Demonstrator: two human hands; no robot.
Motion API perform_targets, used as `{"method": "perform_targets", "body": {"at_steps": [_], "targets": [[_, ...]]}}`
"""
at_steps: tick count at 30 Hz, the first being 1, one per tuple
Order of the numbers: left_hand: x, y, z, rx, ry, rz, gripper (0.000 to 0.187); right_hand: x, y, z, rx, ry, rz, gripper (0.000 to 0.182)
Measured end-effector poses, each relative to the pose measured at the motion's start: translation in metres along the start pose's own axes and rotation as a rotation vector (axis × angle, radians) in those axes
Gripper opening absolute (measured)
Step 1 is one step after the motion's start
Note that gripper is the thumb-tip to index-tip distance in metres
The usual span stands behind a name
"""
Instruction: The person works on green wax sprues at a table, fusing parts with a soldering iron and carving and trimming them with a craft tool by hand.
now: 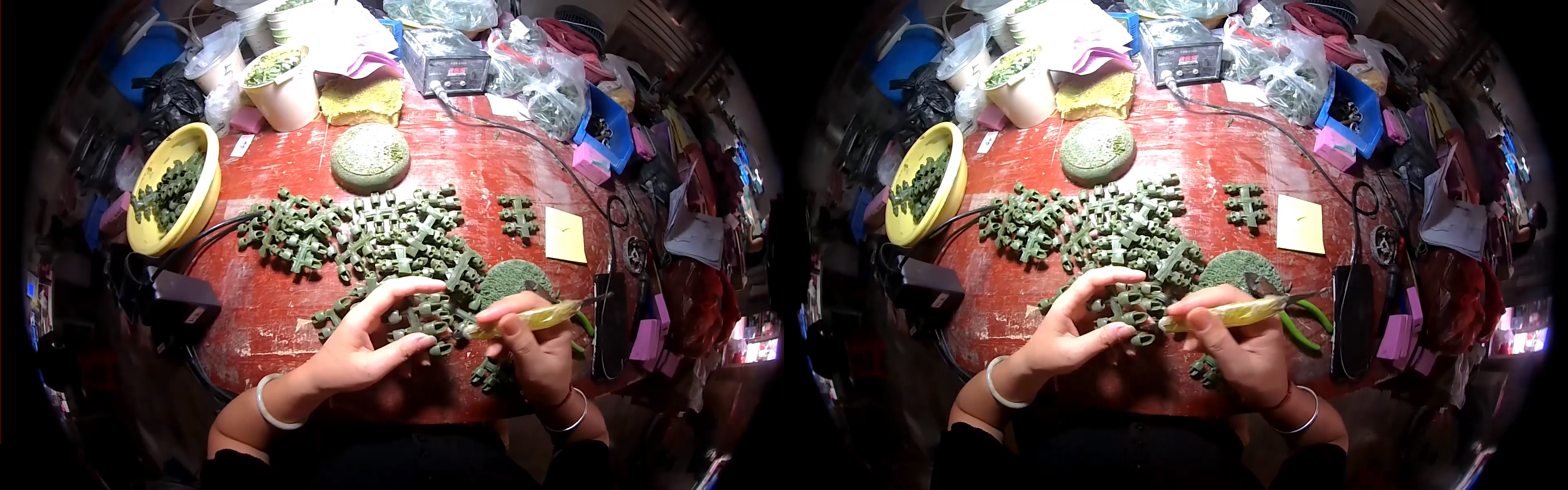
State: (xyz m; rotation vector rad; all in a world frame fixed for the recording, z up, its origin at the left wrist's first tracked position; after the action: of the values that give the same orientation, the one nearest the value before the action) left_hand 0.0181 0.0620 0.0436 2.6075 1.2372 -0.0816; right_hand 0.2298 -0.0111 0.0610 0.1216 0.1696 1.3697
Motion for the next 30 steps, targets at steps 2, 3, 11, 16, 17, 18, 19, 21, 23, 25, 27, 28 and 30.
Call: {"method": "perform_targets", "body": {"at_steps": [2,3,11,16,17,18,19,21,23,25,27,28,30], "targets": [[-0.002,0.0,-0.002,-0.156,-0.141,-0.01,0.053,-0.001,0.002,-0.002,-0.156,-0.013,0.042,0.021],[-0.002,-0.001,0.004,-0.144,-0.093,-0.024,0.054,-0.001,-0.001,-0.005,-0.044,-0.009,0.097,0.02],[0.0,-0.004,0.005,-0.238,-0.083,-0.058,0.055,0.001,0.002,-0.001,-0.234,-0.143,0.041,0.017],[0.001,-0.007,0.006,-0.325,-0.087,-0.093,0.056,0.002,0.0,0.007,-0.39,-0.454,0.054,0.015],[0.002,-0.007,0.007,-0.325,-0.087,-0.092,0.056,0.004,0.003,0.008,-0.371,-0.428,0.099,0.015],[0.002,-0.008,0.007,-0.339,-0.081,-0.09,0.056,0.005,0.005,0.008,-0.351,-0.402,0.144,0.016],[0.002,-0.008,0.007,-0.353,-0.075,-0.088,0.056,0.007,0.005,0.005,-0.371,-0.427,0.126,0.019],[0.003,-0.008,0.007,-0.362,-0.1,-0.106,0.058,0.006,0.004,0.004,-0.392,-0.45,0.103,0.02],[0.003,-0.008,0.007,-0.371,-0.122,-0.128,0.061,0.006,0.004,0.003,-0.411,-0.473,0.083,0.02],[0.004,-0.009,0.008,-0.375,-0.091,-0.115,0.061,0.006,0.003,0.003,-0.375,-0.518,0.14,0.022],[0.004,-0.009,0.008,-0.404,-0.098,-0.107,0.061,0.006,0.003,0.003,-0.357,-0.477,0.133,0.022],[0.004,-0.009,0.009,-0.434,-0.103,-0.102,0.061,0.006,0.004,0.002,-0.337,-0.437,0.127,0.022],[0.004,-0.01,0.009,-0.429,-0.111,-0.106,0.06,0.006,0.005,0.002,-0.317,-0.398,0.124,0.021]]}}
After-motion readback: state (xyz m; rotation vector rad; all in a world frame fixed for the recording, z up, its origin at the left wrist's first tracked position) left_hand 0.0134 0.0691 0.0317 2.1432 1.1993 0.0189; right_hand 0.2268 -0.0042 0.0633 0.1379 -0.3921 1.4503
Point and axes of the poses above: each hand's wrist, its own x-axis towards the middle knuckle, its own y-axis out of the palm, z = x × y, the point moved 2 cm from there along x, towards the middle knuckle, and after that the axes turned 6 degrees about -z, right-handed, at the moved point
